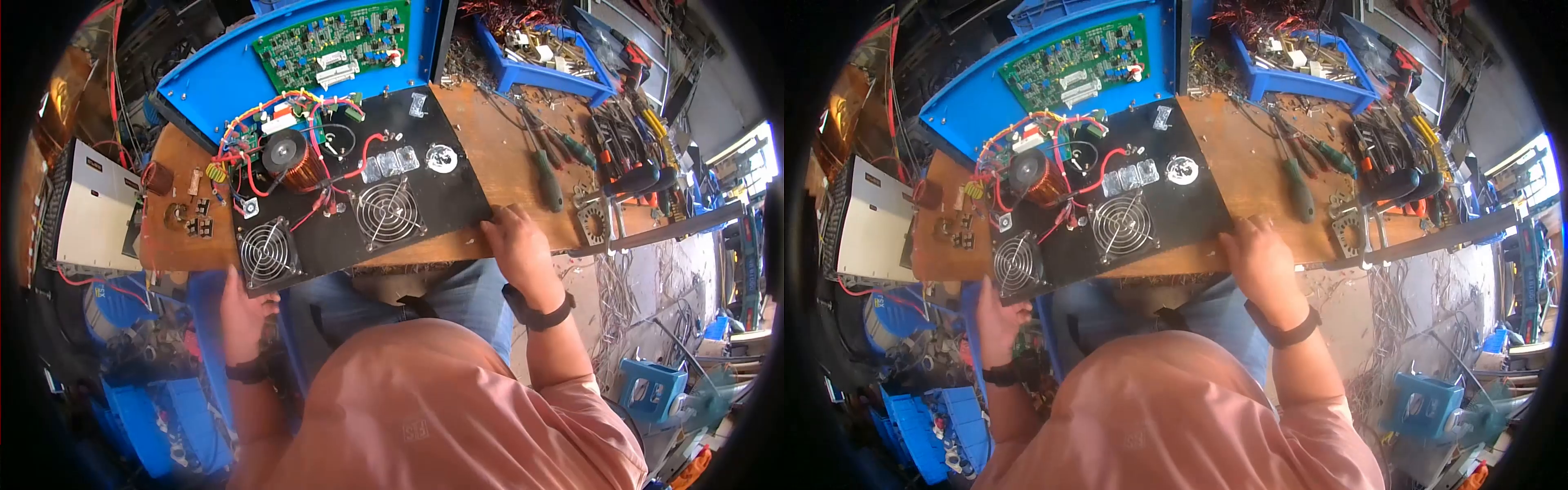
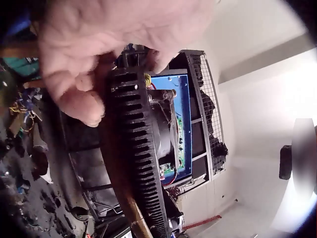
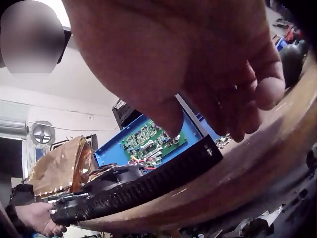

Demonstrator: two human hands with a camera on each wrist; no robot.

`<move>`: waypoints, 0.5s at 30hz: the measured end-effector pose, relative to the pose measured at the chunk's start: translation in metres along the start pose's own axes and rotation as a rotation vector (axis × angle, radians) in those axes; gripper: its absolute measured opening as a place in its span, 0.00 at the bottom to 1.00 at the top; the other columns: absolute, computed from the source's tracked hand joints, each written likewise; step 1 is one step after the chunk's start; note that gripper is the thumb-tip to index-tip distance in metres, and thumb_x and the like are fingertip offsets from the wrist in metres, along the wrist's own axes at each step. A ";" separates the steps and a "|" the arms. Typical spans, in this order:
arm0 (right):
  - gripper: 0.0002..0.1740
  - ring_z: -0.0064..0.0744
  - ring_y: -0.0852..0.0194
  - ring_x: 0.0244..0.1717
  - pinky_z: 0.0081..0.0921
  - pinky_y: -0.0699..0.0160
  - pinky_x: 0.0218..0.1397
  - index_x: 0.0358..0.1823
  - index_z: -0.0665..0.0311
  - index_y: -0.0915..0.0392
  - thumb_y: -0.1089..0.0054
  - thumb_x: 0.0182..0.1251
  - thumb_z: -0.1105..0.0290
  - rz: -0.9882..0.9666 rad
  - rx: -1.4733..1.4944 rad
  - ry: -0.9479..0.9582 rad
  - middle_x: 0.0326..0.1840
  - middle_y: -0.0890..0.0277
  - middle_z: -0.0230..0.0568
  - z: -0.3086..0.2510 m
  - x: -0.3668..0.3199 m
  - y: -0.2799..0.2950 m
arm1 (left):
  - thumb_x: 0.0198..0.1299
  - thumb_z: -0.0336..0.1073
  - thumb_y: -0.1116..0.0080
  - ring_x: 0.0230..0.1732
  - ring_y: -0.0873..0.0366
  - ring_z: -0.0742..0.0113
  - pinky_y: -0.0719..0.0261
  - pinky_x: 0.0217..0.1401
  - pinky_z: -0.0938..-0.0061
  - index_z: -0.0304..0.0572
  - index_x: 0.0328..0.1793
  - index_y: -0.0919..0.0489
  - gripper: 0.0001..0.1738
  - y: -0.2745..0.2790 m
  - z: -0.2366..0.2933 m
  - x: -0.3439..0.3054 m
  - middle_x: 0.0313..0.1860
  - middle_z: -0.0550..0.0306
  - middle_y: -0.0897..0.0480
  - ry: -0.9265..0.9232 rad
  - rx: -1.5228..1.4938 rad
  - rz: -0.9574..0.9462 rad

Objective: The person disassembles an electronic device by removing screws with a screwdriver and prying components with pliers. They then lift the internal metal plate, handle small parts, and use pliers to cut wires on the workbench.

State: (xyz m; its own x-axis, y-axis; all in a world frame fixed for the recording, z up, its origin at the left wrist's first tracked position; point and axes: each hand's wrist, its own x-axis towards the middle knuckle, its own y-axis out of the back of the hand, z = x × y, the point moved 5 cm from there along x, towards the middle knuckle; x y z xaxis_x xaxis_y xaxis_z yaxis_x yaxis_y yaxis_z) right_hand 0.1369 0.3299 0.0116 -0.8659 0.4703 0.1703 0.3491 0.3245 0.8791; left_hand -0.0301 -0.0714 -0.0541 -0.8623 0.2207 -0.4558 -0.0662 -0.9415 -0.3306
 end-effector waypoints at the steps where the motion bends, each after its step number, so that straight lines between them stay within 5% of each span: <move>1: 0.15 0.60 0.21 0.44 0.47 0.20 0.48 0.49 0.69 0.21 0.40 0.68 0.65 0.004 -0.025 -0.006 0.45 0.22 0.56 -0.001 0.000 -0.003 | 0.75 0.59 0.57 0.28 0.18 0.62 0.21 0.24 0.70 0.40 0.53 0.23 0.27 -0.002 -0.001 0.002 0.37 0.52 0.15 0.020 -0.007 -0.020; 8: 0.15 0.58 0.19 0.44 0.47 0.19 0.47 0.45 0.69 0.22 0.42 0.70 0.62 0.005 -0.093 -0.084 0.45 0.22 0.57 -0.014 0.002 -0.008 | 0.75 0.60 0.57 0.22 0.20 0.61 0.23 0.22 0.70 0.40 0.49 0.21 0.29 -0.002 -0.007 0.008 0.31 0.52 0.15 0.012 0.027 0.030; 15: 0.14 0.57 0.17 0.35 0.47 0.18 0.38 0.39 0.65 0.23 0.43 0.71 0.60 0.012 -0.155 -0.135 0.30 0.19 0.52 -0.006 0.020 -0.001 | 0.74 0.54 0.54 0.23 0.20 0.61 0.25 0.21 0.71 0.39 0.49 0.21 0.24 -0.009 -0.002 -0.002 0.33 0.51 0.15 -0.071 -0.053 0.036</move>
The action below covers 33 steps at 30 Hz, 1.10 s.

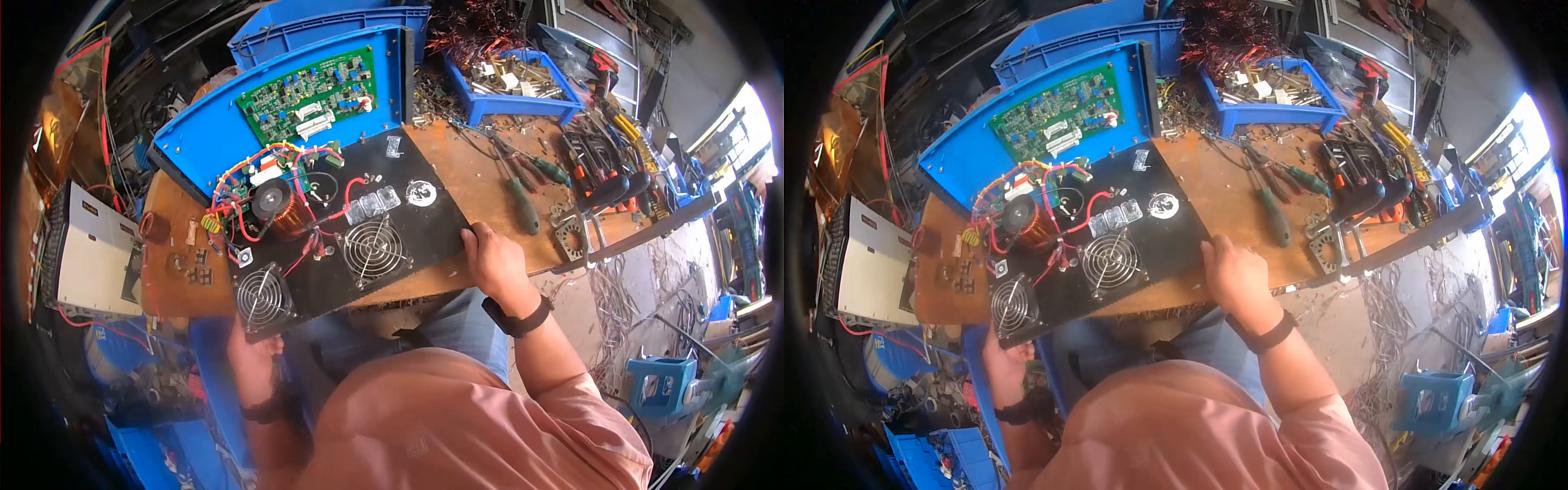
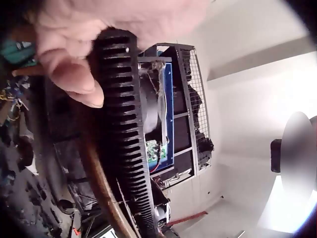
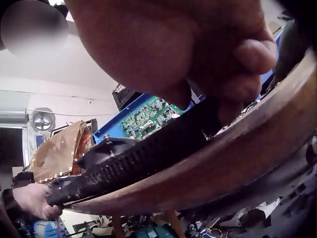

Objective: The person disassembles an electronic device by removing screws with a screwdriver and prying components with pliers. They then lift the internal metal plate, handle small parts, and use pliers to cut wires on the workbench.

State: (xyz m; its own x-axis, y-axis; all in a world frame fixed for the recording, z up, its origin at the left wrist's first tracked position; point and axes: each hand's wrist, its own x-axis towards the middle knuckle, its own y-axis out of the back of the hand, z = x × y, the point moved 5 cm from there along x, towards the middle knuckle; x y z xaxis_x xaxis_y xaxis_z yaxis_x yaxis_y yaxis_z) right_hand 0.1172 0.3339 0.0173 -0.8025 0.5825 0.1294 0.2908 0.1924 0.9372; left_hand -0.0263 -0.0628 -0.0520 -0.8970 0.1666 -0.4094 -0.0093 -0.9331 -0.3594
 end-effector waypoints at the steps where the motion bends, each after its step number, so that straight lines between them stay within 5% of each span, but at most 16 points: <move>1: 0.14 0.57 0.17 0.36 0.47 0.18 0.38 0.38 0.65 0.23 0.44 0.71 0.60 -0.009 -0.013 0.037 0.31 0.19 0.52 -0.004 0.003 0.009 | 0.74 0.54 0.54 0.24 0.20 0.62 0.26 0.22 0.71 0.40 0.50 0.21 0.23 0.003 0.002 0.000 0.33 0.52 0.15 -0.010 0.000 -0.027; 8: 0.17 0.58 0.17 0.40 0.48 0.18 0.45 0.42 0.68 0.22 0.57 0.76 0.63 -0.040 -0.003 0.125 0.36 0.17 0.58 -0.007 0.032 0.038 | 0.68 0.54 0.52 0.28 0.21 0.61 0.27 0.22 0.68 0.41 0.52 0.22 0.24 0.000 0.021 -0.011 0.33 0.52 0.16 -0.024 -0.091 -0.090; 15: 0.21 0.63 0.19 0.49 0.48 0.22 0.53 0.55 0.74 0.22 0.58 0.76 0.65 0.171 0.529 0.002 0.40 0.18 0.65 0.006 0.035 0.014 | 0.71 0.55 0.52 0.24 0.22 0.59 0.26 0.20 0.68 0.38 0.55 0.23 0.26 -0.015 0.065 -0.023 0.31 0.51 0.18 -0.045 0.035 -0.232; 16: 0.21 0.63 0.19 0.48 0.48 0.23 0.52 0.54 0.75 0.22 0.58 0.76 0.66 0.194 0.635 -0.028 0.39 0.18 0.64 0.008 0.036 0.008 | 0.71 0.57 0.52 0.21 0.23 0.59 0.26 0.19 0.69 0.37 0.57 0.24 0.28 -0.023 0.073 -0.029 0.30 0.50 0.18 0.009 0.014 -0.135; 22: 0.22 0.28 0.25 0.16 0.27 0.28 0.21 0.49 0.76 0.20 0.58 0.78 0.64 0.061 1.051 -0.137 0.23 0.23 0.43 -0.009 0.053 0.048 | 0.69 0.58 0.50 0.17 0.25 0.62 0.28 0.17 0.71 0.41 0.55 0.23 0.27 -0.063 0.117 -0.034 0.27 0.52 0.19 0.000 0.039 -0.150; 25: 0.24 0.23 0.29 0.16 0.22 0.31 0.20 0.57 0.76 0.21 0.59 0.81 0.62 0.041 1.033 -0.126 0.22 0.25 0.37 -0.014 0.055 0.048 | 0.69 0.56 0.50 0.16 0.26 0.63 0.30 0.16 0.72 0.43 0.54 0.23 0.25 -0.072 0.131 -0.035 0.26 0.53 0.20 -0.036 0.100 -0.143; 33: 0.24 0.24 0.31 0.16 0.22 0.32 0.19 0.59 0.75 0.22 0.60 0.80 0.62 0.108 1.257 -0.226 0.20 0.27 0.38 -0.003 0.048 0.028 | 0.68 0.55 0.50 0.15 0.27 0.65 0.32 0.14 0.72 0.42 0.52 0.23 0.23 -0.105 0.167 -0.048 0.24 0.55 0.21 -0.075 0.262 -0.157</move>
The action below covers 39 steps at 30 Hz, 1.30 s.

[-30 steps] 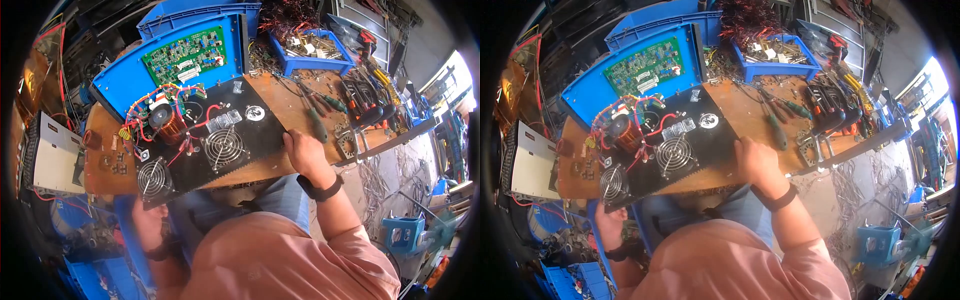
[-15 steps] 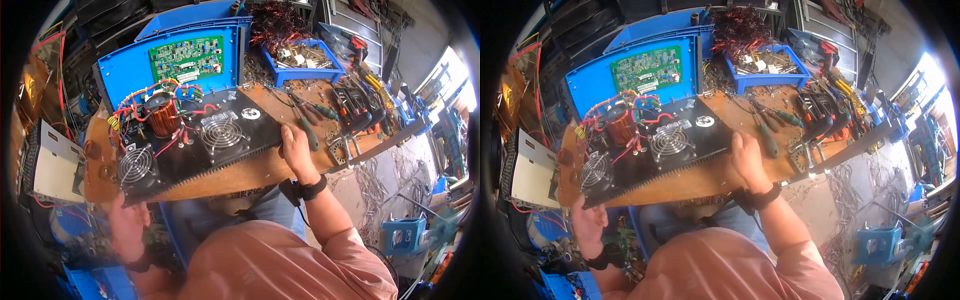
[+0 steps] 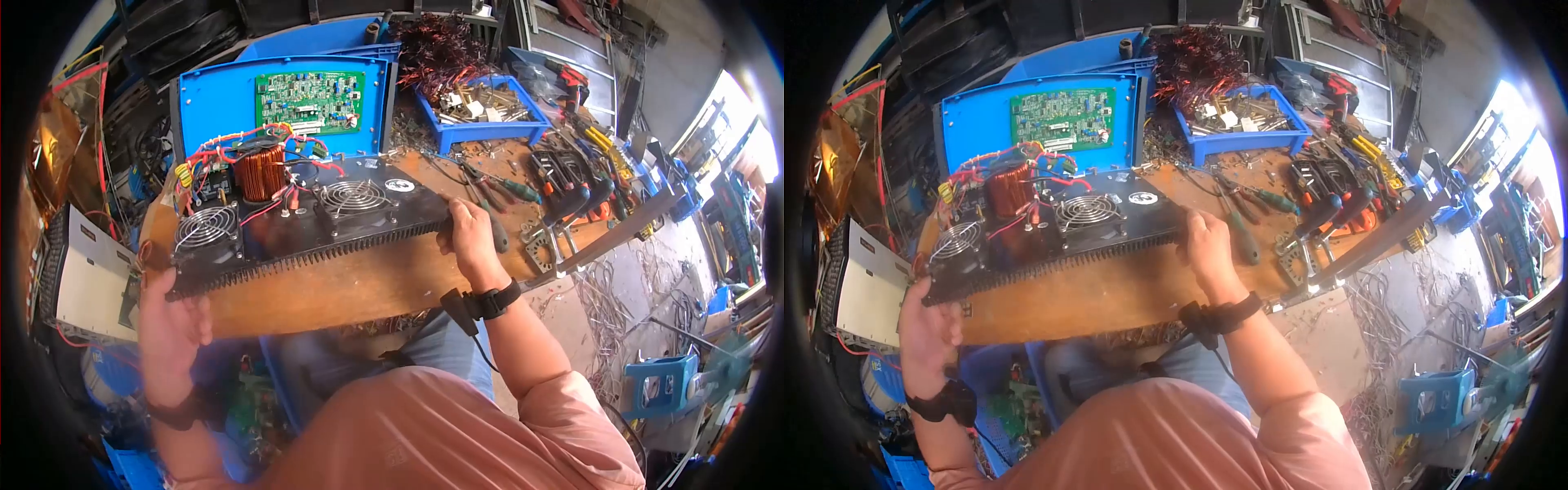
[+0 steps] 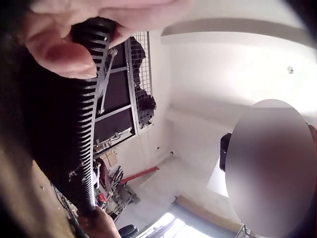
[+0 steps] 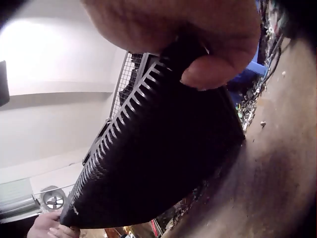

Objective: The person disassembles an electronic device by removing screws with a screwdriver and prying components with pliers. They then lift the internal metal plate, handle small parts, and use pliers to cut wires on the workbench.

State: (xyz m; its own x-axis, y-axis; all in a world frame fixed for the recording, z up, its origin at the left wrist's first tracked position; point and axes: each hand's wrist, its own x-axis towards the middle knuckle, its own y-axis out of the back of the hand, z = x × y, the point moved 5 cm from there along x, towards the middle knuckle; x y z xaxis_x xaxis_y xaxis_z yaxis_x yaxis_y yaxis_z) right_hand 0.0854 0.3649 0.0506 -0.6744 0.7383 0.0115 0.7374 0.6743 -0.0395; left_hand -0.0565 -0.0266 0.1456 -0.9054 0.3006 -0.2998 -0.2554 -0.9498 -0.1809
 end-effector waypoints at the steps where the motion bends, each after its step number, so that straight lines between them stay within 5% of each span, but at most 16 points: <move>1: 0.24 0.24 0.31 0.16 0.22 0.32 0.19 0.58 0.75 0.22 0.60 0.80 0.62 0.003 0.022 -0.013 0.20 0.26 0.39 0.003 -0.002 0.000 | 0.68 0.55 0.50 0.15 0.28 0.65 0.32 0.15 0.72 0.42 0.51 0.23 0.23 -0.007 0.008 -0.003 0.23 0.55 0.21 0.000 0.021 0.021; 19: 0.20 0.29 0.27 0.20 0.28 0.27 0.21 0.49 0.70 0.21 0.58 0.79 0.61 0.033 0.264 -0.229 0.26 0.25 0.40 0.041 -0.005 0.004 | 0.61 0.60 0.42 0.16 0.27 0.66 0.33 0.18 0.71 0.47 0.47 0.22 0.24 -0.046 0.071 0.003 0.22 0.58 0.21 -0.054 0.288 -0.037; 26: 0.22 0.31 0.28 0.20 0.27 0.25 0.22 0.54 0.72 0.22 0.58 0.78 0.60 0.026 0.352 -0.247 0.27 0.25 0.43 0.044 -0.007 0.006 | 0.58 0.66 0.42 0.16 0.30 0.68 0.38 0.20 0.74 0.51 0.43 0.23 0.27 -0.067 0.084 -0.004 0.20 0.63 0.25 -0.052 0.364 0.042; 39: 0.23 0.30 0.24 0.22 0.28 0.22 0.24 0.63 0.70 0.25 0.61 0.80 0.62 -0.036 0.302 -0.290 0.36 0.21 0.41 0.047 -0.016 -0.001 | 0.64 0.57 0.44 0.15 0.28 0.65 0.33 0.16 0.73 0.46 0.49 0.21 0.23 -0.037 0.065 0.004 0.24 0.57 0.19 -0.051 0.256 -0.079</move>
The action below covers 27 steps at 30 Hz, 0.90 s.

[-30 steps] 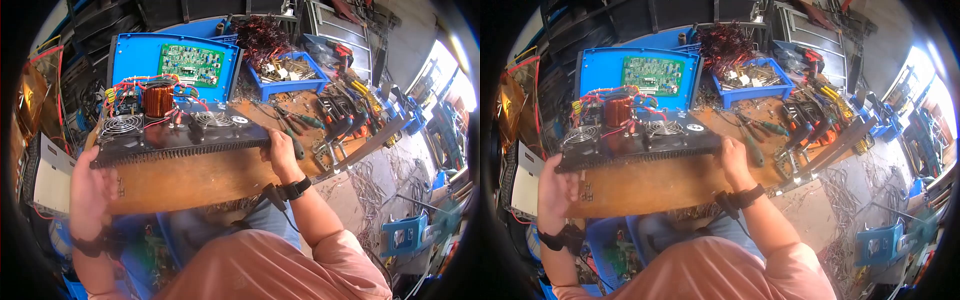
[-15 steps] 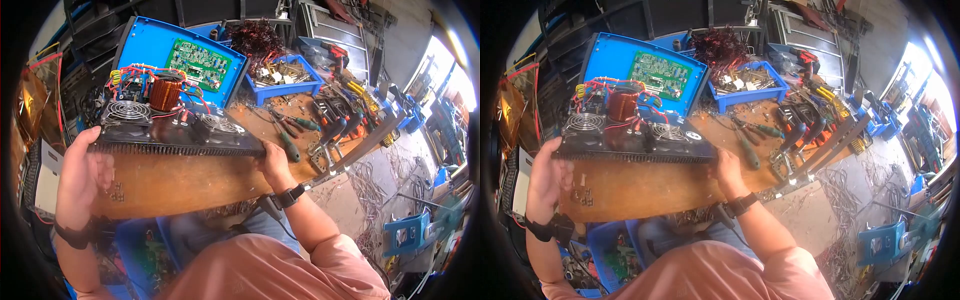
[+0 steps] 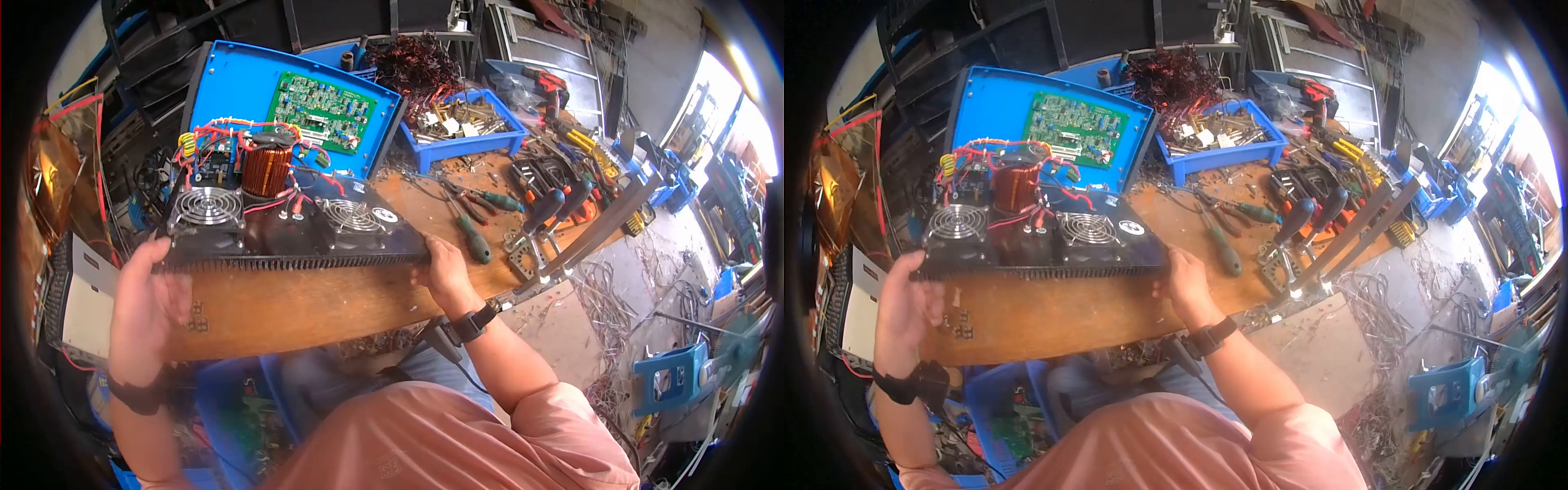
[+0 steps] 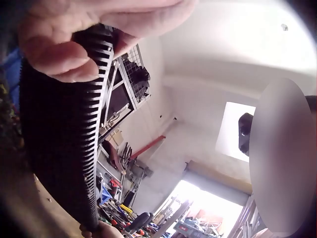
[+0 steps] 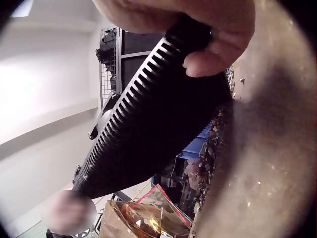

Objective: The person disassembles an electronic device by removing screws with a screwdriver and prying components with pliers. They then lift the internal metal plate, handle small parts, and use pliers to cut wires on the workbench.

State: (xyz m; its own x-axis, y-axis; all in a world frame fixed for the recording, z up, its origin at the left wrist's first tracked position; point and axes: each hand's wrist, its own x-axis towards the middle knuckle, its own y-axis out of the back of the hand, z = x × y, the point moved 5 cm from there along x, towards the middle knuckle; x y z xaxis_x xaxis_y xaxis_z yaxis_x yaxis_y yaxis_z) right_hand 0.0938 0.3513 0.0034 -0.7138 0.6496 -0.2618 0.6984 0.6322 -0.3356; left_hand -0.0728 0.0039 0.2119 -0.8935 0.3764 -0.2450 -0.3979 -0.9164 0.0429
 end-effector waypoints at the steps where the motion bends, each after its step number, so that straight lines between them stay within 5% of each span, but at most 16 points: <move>1: 0.23 0.31 0.24 0.22 0.28 0.21 0.24 0.64 0.70 0.25 0.62 0.80 0.63 0.004 0.001 -0.008 0.38 0.21 0.41 0.003 0.000 0.001 | 0.64 0.57 0.44 0.15 0.28 0.65 0.33 0.16 0.73 0.46 0.49 0.21 0.23 0.001 -0.006 -0.003 0.24 0.56 0.19 0.004 -0.007 0.017; 7: 0.22 0.32 0.22 0.23 0.30 0.16 0.25 0.62 0.70 0.26 0.59 0.81 0.62 -0.005 -0.013 0.053 0.42 0.21 0.43 -0.004 -0.005 0.000 | 0.64 0.56 0.47 0.17 0.28 0.65 0.34 0.18 0.72 0.43 0.50 0.23 0.24 0.022 -0.064 -0.014 0.25 0.55 0.20 0.047 -0.128 0.101; 13: 0.22 0.31 0.19 0.27 0.28 0.13 0.28 0.63 0.69 0.26 0.57 0.80 0.61 -0.027 -0.099 0.070 0.45 0.20 0.42 -0.015 -0.001 0.001 | 0.65 0.51 0.47 0.19 0.28 0.63 0.33 0.18 0.71 0.40 0.53 0.24 0.22 0.031 -0.129 -0.016 0.29 0.53 0.22 0.069 -0.391 -0.011; 15: 0.25 0.31 0.21 0.30 0.31 0.13 0.29 0.67 0.72 0.29 0.55 0.80 0.61 -0.027 -0.090 0.070 0.38 0.24 0.41 -0.017 0.000 0.000 | 0.67 0.51 0.48 0.19 0.27 0.62 0.32 0.18 0.71 0.40 0.53 0.24 0.22 0.029 -0.145 -0.020 0.29 0.52 0.21 0.084 -0.483 -0.006; 22: 0.25 0.32 0.19 0.30 0.31 0.11 0.32 0.68 0.72 0.30 0.55 0.79 0.61 -0.080 -0.189 0.104 0.48 0.22 0.44 -0.030 -0.007 -0.009 | 0.66 0.50 0.49 0.22 0.26 0.59 0.31 0.23 0.68 0.40 0.53 0.22 0.22 0.031 -0.210 -0.016 0.30 0.50 0.20 0.130 -0.657 -0.055; 27: 0.24 0.28 0.21 0.29 0.27 0.14 0.29 0.65 0.70 0.27 0.54 0.80 0.59 -0.068 -0.278 0.119 0.47 0.21 0.40 -0.016 -0.003 -0.001 | 0.65 0.49 0.49 0.23 0.26 0.59 0.32 0.26 0.68 0.38 0.47 0.22 0.20 0.026 -0.236 -0.019 0.29 0.51 0.20 0.143 -0.721 -0.051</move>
State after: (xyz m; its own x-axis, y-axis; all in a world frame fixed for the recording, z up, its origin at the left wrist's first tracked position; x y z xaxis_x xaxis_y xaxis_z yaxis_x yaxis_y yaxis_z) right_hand 0.0956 0.3553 0.0190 -0.7597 0.6363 -0.1340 0.6485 0.7566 -0.0840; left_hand -0.0175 -0.0589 -0.0108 -0.8221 0.4449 -0.3552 -0.1586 -0.7783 -0.6076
